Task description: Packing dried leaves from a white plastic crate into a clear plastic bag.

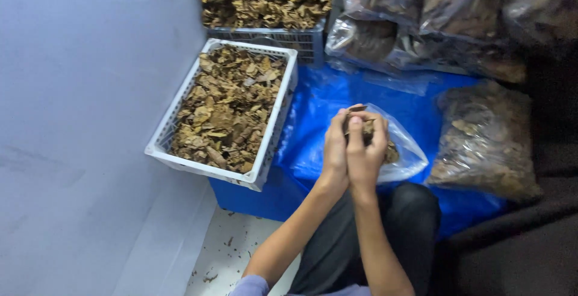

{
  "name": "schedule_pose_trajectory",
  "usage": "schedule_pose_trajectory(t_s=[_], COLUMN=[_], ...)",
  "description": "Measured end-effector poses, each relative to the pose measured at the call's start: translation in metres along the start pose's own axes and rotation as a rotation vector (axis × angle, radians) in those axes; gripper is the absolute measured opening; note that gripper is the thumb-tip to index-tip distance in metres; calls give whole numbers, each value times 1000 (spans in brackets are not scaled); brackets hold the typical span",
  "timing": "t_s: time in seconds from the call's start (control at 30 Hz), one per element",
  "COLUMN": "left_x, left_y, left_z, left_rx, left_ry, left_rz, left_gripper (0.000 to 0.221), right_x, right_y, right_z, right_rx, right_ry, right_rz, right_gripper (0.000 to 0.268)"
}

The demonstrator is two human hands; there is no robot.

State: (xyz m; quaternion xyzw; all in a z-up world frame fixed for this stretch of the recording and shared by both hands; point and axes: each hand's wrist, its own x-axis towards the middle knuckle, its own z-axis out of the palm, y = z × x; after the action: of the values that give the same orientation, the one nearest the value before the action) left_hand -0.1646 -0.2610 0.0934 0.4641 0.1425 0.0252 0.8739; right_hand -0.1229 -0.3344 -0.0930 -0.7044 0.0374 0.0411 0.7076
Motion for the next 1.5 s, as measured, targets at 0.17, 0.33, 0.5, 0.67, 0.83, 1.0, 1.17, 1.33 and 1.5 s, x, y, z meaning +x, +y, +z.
schedule_pose_trajectory(t_s=[0.17,0.33,0.5,0.67,0.83,1.0,1.17,1.33,1.5], left_x=[52,141,189,111,115,111,145,175,243], left_y=[-81,-178,-191,-76,-77,-77,-139,-169,-255], left_z=[7,-15,-41,-13,-24,-30,-29,-45,-124], left_rx=[76,17,-21,174,473,1413,1772,1826,1817], left_ry=[-27,17,77,-61,-165,-465,-570,-623,-589], left_rz=[-130,-287,-396,-460,-339,139,179,225,873], left_gripper=[37,42,60,78,87,52,39,28,24], right_x=[10,23,29,26,43,3,18,9,21], right_y=[-24,-45,-57,-77,-51,-88,-67,-93,-96], right_z=[-36,-45,-48,-50,-75,-78,-79,-68,-63], right_rx=[-8,-23,-8,412,510,-502,-1053,-1134,-1388], right_ry=[59,89,104,206,284,-31,-90,-222,-504], right_rz=[56,116,174,317,302,-21,-118,-100,-1], right_gripper=[51,52,54,69,57,54,35,45,45])
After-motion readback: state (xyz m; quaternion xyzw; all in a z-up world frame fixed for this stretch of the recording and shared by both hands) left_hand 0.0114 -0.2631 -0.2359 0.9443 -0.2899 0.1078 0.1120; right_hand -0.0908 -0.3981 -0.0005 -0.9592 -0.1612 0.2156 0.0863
